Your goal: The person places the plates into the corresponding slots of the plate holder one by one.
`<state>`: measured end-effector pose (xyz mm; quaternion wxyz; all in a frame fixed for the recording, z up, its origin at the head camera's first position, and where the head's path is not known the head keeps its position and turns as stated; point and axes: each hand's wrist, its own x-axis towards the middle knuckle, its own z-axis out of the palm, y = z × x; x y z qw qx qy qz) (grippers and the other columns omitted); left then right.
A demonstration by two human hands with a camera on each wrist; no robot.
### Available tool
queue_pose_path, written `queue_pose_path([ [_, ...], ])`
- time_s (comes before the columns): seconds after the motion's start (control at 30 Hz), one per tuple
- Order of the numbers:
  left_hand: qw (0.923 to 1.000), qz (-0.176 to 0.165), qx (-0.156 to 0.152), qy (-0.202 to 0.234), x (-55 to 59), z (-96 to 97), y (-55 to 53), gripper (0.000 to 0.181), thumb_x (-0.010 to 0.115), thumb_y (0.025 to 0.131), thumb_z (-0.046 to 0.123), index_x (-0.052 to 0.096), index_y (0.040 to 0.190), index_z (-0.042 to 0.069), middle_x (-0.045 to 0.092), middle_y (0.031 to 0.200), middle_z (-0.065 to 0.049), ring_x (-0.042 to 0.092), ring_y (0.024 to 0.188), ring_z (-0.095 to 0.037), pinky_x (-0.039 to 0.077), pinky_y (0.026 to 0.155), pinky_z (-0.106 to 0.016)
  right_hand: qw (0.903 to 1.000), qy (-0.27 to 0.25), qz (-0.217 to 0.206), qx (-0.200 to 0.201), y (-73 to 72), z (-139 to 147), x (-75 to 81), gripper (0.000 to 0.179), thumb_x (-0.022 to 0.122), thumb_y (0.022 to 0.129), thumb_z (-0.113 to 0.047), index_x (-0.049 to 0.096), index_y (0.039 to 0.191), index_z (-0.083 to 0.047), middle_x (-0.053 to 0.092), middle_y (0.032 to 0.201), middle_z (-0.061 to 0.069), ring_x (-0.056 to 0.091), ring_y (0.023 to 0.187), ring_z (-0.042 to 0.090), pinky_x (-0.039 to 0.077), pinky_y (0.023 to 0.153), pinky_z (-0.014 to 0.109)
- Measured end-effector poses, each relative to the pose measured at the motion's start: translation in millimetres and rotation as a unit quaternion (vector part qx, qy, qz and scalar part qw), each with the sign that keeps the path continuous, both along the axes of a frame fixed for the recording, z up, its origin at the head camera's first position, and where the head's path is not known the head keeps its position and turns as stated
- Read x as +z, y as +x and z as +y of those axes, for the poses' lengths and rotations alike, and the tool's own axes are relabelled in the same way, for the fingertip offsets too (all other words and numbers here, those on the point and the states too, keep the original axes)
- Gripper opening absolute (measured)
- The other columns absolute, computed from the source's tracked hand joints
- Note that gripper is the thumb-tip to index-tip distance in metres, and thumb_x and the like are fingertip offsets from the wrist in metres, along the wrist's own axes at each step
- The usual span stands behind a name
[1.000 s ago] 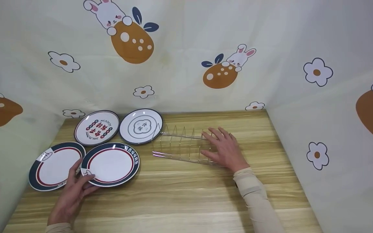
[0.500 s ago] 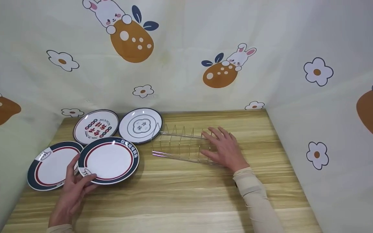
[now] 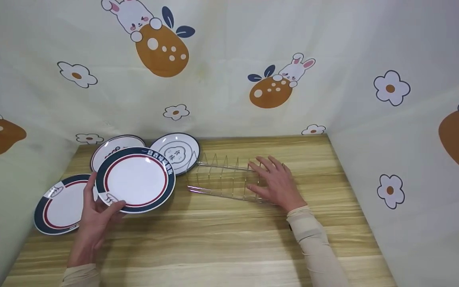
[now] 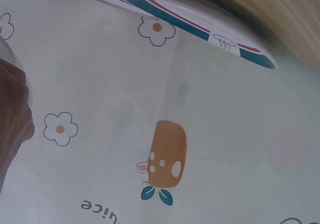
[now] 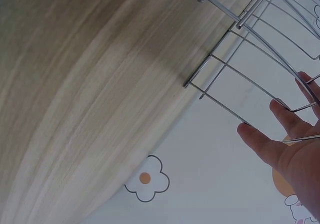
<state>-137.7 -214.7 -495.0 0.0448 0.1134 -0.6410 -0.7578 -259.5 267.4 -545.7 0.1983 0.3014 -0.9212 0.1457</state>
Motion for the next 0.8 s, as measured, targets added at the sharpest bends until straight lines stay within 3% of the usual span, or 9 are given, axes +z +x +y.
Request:
queue_pose_path([
  [0.1, 0.9995, 0.030, -0.009, 0.002, 11.7, 11.8, -3.7, 0.106, 0.075, 0.078, -0.006, 0.022, 0.146, 0.056, 0.015, 0.157, 0.000, 0.040, 0.129, -0.032, 0.057, 0.084, -0.045, 1.0000, -0.001, -0.001, 0.002, 0.2, 0, 0.2, 0.069, 0.072, 0.081, -0.051, 0.053, 0.141, -0.022, 0.048, 0.143, 0.008, 0.040, 0.131, 0.041, 0.037, 0.103, 0.061],
  [0.2, 0.9975, 0.068, -0.015, 0.003, 20.2, 24.5, -8.2, 0.106, 0.072, 0.078, -0.011, 0.021, 0.150, 0.048, 0.020, 0.156, -0.002, 0.042, 0.128, -0.032, 0.057, 0.084, -0.046, 1.0000, -0.004, -0.006, 0.004, 0.2, 0, 0.1, 0.068, 0.068, 0.083, -0.053, 0.052, 0.141, -0.022, 0.048, 0.143, 0.009, 0.040, 0.132, 0.040, 0.037, 0.103, 0.061],
  [0.37, 0.9926, 0.118, -0.023, -0.014, 25.0, 42.4, -20.6, 0.105, 0.070, 0.077, -0.013, 0.020, 0.153, 0.039, 0.024, 0.155, -0.007, 0.041, 0.130, -0.030, 0.057, 0.083, -0.047, 0.9999, -0.008, -0.007, 0.004, -0.5, 0, -0.1, 0.068, 0.067, 0.084, -0.055, 0.052, 0.141, -0.022, 0.049, 0.142, 0.009, 0.041, 0.131, 0.040, 0.038, 0.102, 0.062],
  [0.6, 0.9813, 0.177, -0.022, -0.074, 22.9, 59.1, -37.3, 0.104, 0.070, 0.075, -0.014, 0.019, 0.155, 0.030, 0.024, 0.155, -0.007, 0.041, 0.130, -0.031, 0.054, 0.092, -0.043, 1.0000, -0.005, -0.006, 0.004, -0.4, -1, 0.2, 0.068, 0.066, 0.084, -0.056, 0.052, 0.142, -0.022, 0.048, 0.143, 0.008, 0.040, 0.132, 0.039, 0.037, 0.104, 0.059],
  [0.8, 0.9693, 0.200, -0.009, -0.143, 8.7, 69.5, -54.6, 0.109, 0.073, 0.072, -0.012, 0.021, 0.154, 0.037, 0.025, 0.155, -0.004, 0.046, 0.125, -0.032, 0.056, 0.088, -0.038, 0.9999, -0.008, -0.003, 0.007, 0.6, 0, 1.8, 0.068, 0.067, 0.084, -0.056, 0.052, 0.141, -0.023, 0.048, 0.143, 0.008, 0.040, 0.132, 0.040, 0.037, 0.104, 0.059],
])
